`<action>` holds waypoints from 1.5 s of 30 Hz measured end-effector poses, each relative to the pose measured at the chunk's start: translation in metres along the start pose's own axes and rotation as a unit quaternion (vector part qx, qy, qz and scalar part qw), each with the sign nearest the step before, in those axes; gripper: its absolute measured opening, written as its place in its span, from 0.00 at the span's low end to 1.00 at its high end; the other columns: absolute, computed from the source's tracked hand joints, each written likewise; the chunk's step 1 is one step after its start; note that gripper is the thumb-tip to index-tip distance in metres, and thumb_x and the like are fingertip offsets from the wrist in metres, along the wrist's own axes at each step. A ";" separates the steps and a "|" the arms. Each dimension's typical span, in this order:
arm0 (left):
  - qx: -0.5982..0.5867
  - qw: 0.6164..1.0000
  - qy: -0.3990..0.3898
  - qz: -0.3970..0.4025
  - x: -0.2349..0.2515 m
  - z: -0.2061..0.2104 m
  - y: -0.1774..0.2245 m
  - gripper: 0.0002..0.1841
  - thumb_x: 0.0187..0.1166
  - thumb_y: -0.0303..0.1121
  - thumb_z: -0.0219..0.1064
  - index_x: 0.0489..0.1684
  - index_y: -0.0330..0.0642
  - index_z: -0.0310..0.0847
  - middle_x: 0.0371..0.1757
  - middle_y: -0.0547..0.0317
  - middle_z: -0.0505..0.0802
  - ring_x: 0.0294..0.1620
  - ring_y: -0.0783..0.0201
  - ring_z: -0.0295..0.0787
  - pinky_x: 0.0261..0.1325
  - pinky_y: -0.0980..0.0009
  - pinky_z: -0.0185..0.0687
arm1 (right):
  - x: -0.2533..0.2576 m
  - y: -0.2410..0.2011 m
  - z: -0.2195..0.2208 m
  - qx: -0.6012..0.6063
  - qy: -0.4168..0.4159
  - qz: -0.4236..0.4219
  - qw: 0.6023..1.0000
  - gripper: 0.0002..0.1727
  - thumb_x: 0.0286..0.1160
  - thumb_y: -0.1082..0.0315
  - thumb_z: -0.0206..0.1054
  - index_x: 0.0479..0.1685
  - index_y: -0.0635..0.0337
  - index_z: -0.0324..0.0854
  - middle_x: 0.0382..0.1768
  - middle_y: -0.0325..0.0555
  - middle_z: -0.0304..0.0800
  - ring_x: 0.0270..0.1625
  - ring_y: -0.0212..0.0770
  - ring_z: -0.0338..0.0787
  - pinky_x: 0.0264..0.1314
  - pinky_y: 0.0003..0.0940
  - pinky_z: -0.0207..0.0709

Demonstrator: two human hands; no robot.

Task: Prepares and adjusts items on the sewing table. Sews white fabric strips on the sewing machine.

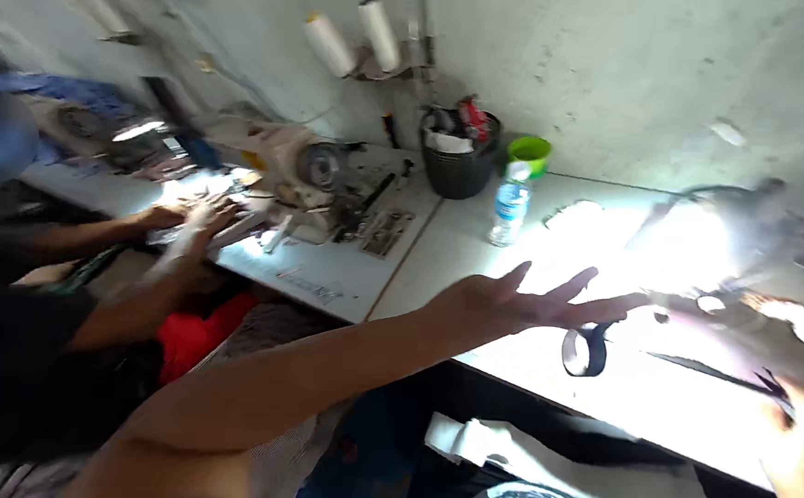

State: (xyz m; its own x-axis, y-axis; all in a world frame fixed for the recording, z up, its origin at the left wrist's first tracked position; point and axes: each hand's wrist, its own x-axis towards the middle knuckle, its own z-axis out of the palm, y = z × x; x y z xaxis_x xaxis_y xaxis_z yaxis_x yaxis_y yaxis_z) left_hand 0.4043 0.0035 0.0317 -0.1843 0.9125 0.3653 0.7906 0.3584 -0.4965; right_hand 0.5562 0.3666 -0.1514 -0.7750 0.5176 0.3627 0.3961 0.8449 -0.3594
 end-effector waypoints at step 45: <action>0.031 0.988 0.081 -0.130 -0.013 0.057 0.020 0.19 0.88 0.56 0.52 0.76 0.79 0.74 0.90 0.56 0.70 0.92 0.54 0.57 0.79 0.56 0.52 | -0.016 -0.186 -0.038 0.676 -0.244 -0.106 0.688 0.11 0.85 0.61 0.60 0.53 0.56 0.84 0.27 0.24 0.75 0.24 0.14 0.69 0.25 0.10 0.63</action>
State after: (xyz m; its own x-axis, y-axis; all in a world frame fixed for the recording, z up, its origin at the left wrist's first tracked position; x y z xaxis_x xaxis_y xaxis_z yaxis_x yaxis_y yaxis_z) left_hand 0.3892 0.0103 -0.0271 -0.2762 0.7470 0.6047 0.6908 0.5918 -0.4154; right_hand 0.5137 0.2065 -0.0577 -0.9484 0.0174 0.3166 -0.3147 -0.1726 -0.9333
